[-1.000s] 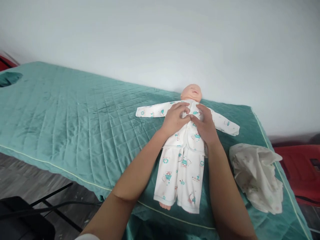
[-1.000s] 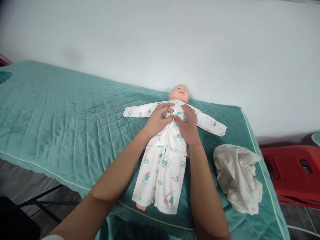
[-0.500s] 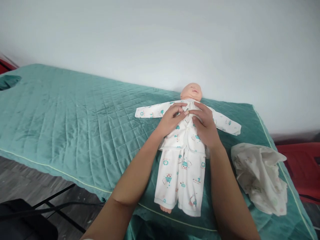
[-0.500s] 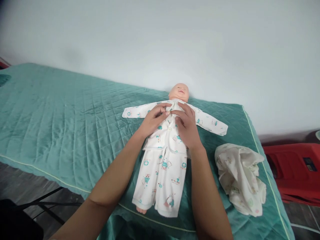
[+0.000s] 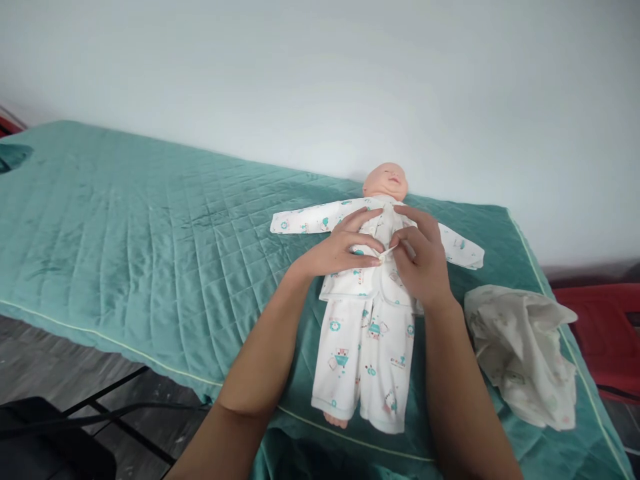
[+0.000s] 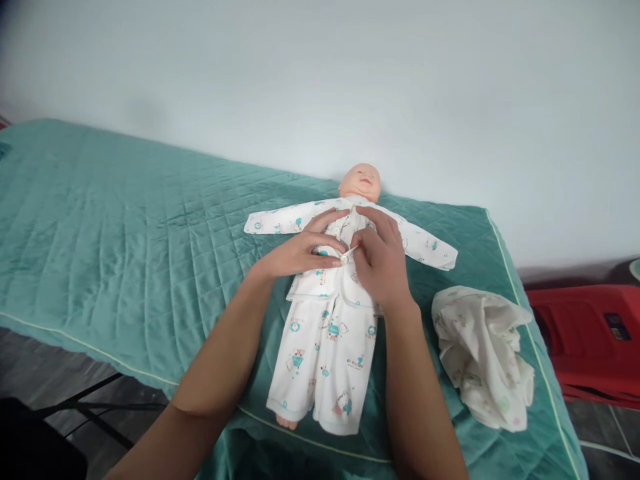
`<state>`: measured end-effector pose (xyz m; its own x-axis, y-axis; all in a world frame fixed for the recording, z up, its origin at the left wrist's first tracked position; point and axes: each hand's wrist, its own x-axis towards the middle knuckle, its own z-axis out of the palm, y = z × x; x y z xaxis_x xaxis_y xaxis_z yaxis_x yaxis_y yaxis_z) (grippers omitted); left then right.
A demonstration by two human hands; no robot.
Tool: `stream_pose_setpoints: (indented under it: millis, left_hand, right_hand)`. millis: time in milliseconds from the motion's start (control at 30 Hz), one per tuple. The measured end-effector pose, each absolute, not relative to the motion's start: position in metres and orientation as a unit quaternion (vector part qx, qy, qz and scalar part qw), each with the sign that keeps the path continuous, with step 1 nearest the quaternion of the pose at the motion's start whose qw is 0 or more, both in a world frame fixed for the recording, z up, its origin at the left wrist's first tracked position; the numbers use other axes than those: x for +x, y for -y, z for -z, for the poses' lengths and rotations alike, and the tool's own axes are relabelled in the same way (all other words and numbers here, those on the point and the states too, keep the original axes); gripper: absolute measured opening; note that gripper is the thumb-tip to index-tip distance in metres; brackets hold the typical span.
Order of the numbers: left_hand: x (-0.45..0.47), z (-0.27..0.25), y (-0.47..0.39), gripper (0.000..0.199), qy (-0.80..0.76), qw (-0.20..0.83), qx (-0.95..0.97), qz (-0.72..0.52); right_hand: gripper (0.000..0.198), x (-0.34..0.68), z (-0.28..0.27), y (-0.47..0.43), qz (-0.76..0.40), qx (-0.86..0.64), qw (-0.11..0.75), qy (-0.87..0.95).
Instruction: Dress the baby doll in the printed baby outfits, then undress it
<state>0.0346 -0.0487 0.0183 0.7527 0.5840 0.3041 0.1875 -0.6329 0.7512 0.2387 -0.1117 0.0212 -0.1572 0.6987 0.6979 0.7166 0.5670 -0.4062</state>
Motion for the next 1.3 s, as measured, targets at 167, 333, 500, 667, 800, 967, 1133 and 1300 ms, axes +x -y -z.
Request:
stream_pose_setpoints:
  millis: [167,333,500,667,800,967,1133,1300]
  left_hand:
    - [0.035,-0.020,0.048,0.033,-0.215,0.367,0.864,-0.269]
    - [0.034,-0.019,0.046,0.024,-0.205,0.387,0.855,-0.277]
    - [0.033,-0.018,0.044,0.017,-0.189,0.391,0.859,-0.271]
    - [0.032,-0.020,0.044,0.018,-0.195,0.387,0.861,-0.265]
    - [0.032,-0.020,0.044,0.021,-0.193,0.388,0.864,-0.255]
    - [0.033,-0.020,0.045,0.021,-0.201,0.395,0.857,-0.262]
    - [0.036,-0.016,0.046,0.018,-0.212,0.386,0.853,-0.280]
    - [0.041,-0.016,0.049,0.019,-0.225,0.388,0.841,-0.302]
  right_hand:
    - [0.016,0.236,-0.009,0.118,-0.037,-0.468,0.512,0.719]
    - [0.009,0.242,-0.005,0.118,-0.126,-0.492,0.485,0.712]
    - [0.011,0.252,-0.011,0.117,-0.179,-0.476,0.397,0.764]
    - [0.018,0.258,-0.013,0.118,-0.217,-0.472,0.380,0.765]
    - [0.020,0.256,-0.011,0.117,-0.219,-0.473,0.393,0.758]
    - [0.017,0.251,-0.008,0.115,-0.203,-0.476,0.415,0.748]
    - [0.018,0.251,-0.007,0.114,-0.205,-0.474,0.420,0.746]
    - [0.022,0.254,-0.010,0.116,-0.263,-0.457,0.453,0.719]
